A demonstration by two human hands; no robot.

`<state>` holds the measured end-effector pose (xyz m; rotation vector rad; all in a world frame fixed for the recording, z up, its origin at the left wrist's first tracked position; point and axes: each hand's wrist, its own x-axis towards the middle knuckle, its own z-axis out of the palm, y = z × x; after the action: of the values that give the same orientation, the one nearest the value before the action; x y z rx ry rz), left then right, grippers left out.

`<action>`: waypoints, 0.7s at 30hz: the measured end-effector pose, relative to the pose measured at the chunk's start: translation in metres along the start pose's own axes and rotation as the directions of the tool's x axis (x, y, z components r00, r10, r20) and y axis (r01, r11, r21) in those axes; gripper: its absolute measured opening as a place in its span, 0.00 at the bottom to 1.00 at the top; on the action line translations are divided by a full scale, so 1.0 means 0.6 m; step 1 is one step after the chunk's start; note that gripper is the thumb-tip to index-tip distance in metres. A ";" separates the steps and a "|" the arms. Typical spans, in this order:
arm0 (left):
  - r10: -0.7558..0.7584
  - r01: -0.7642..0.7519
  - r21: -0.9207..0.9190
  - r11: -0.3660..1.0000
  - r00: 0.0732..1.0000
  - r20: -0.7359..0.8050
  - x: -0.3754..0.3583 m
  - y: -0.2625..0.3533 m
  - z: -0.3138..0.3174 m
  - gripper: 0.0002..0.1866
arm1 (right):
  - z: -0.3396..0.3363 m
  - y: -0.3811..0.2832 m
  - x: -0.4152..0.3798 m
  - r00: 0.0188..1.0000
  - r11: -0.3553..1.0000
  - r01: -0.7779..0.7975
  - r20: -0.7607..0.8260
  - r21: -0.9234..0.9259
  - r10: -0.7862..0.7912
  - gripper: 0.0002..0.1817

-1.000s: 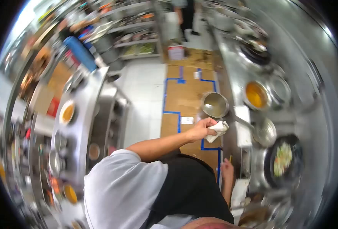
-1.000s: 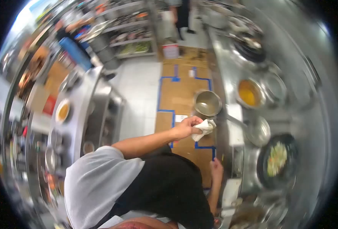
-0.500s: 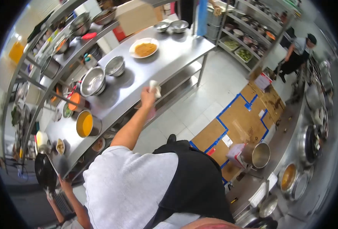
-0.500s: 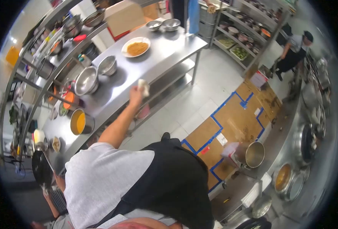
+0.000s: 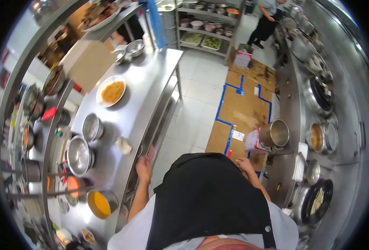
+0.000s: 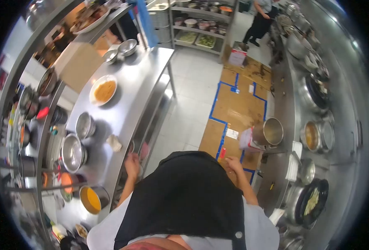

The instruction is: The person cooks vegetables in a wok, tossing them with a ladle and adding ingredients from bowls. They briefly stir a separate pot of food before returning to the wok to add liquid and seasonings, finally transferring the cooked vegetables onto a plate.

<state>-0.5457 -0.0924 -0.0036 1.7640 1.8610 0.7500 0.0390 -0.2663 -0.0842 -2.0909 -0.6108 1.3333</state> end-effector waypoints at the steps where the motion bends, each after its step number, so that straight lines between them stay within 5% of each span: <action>1: -0.138 0.041 0.325 0.945 0.949 0.284 -0.036 -0.012 0.027 0.13 | 0.004 -0.014 0.000 0.999 0.999 -0.022 0.026 -0.036 0.023 0.18; 3: -0.293 -0.158 0.444 0.882 0.555 0.779 -0.111 -0.112 0.081 0.15 | 0.006 -0.036 0.002 0.994 0.992 -0.060 0.080 -0.108 0.069 0.18; 4: -0.380 -0.196 0.472 0.860 0.371 0.847 -0.129 -0.130 0.083 0.15 | 0.008 -0.040 -0.001 0.995 0.991 -0.081 0.041 -0.111 0.086 0.20; 5: -0.403 -0.200 0.479 0.855 0.325 0.855 -0.126 -0.136 0.080 0.15 | 0.010 -0.041 -0.003 0.995 0.992 -0.099 0.025 -0.083 0.101 0.19; 7: -0.387 -0.195 0.469 0.861 0.346 0.855 -0.078 -0.115 0.078 0.15 | -0.001 -0.029 -0.016 0.990 0.989 -0.144 -0.004 -0.032 0.144 0.18; 10: -0.151 -0.182 0.298 0.937 0.558 0.816 0.062 0.008 0.099 0.16 | -0.024 0.029 -0.005 0.964 0.959 -0.265 -0.022 -0.101 0.264 0.16; 13: 0.263 -0.242 -0.128 0.962 0.688 0.677 0.192 0.288 0.087 0.16 | -0.059 0.097 0.013 0.983 0.967 -0.182 -0.063 -0.177 0.174 0.14; 15: 0.556 -0.359 -0.430 0.828 0.625 0.549 0.235 0.509 0.050 0.16 | -0.071 0.118 0.015 0.982 0.985 -0.149 -0.134 -0.089 0.137 0.13; 18: 0.898 -0.486 -0.758 0.435 0.288 0.332 0.219 0.784 -0.026 0.16 | -0.091 0.128 0.004 0.965 0.979 -0.184 -0.176 0.084 0.196 0.12; 21: 0.988 -0.357 -0.934 0.008 -0.141 0.062 0.154 0.970 -0.073 0.17 | -0.122 0.129 0.003 0.966 0.979 -0.168 -0.177 0.117 0.187 0.12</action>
<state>-0.1484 0.0117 0.4214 1.9586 -0.5290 0.5951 0.1123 -0.3380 -0.1142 -2.1968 -0.2755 1.2161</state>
